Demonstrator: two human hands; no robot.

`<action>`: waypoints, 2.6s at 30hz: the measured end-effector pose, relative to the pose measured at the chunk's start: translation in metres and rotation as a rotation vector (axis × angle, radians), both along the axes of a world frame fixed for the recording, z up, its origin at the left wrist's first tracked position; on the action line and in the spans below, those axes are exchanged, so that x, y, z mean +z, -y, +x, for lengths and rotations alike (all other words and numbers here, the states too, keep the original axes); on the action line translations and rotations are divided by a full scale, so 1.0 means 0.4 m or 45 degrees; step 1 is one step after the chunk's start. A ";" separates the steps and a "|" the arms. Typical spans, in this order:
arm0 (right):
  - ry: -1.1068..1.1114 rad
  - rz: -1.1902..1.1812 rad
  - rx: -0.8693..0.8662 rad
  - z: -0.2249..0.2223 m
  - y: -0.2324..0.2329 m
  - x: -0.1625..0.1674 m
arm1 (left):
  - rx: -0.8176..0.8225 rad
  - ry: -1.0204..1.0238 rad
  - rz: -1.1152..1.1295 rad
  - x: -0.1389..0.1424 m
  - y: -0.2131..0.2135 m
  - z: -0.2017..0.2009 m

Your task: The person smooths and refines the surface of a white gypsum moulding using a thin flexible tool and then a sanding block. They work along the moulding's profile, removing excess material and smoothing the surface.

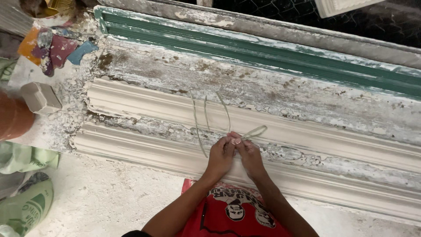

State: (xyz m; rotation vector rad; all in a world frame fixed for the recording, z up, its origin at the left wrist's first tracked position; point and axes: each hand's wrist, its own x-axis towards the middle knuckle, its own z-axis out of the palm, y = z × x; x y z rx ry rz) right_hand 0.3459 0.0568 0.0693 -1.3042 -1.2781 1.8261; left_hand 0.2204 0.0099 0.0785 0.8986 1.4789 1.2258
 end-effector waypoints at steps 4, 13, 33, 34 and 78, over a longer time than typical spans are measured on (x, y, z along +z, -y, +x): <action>0.036 0.188 0.028 0.033 -0.005 -0.029 | -0.074 -0.260 0.100 0.017 0.016 -0.030; 0.098 0.036 -0.063 -0.002 0.014 -0.022 | -0.308 -0.914 0.412 0.097 0.065 -0.089; 0.546 0.147 1.025 -0.161 0.017 0.149 | -1.238 -1.293 0.934 0.211 0.043 -0.461; 0.556 0.113 0.997 -0.167 0.027 0.156 | -1.374 -1.228 0.598 0.209 0.046 -0.467; 0.253 1.249 -0.422 -0.443 0.162 0.237 | -0.418 -0.149 0.641 0.299 0.081 -0.532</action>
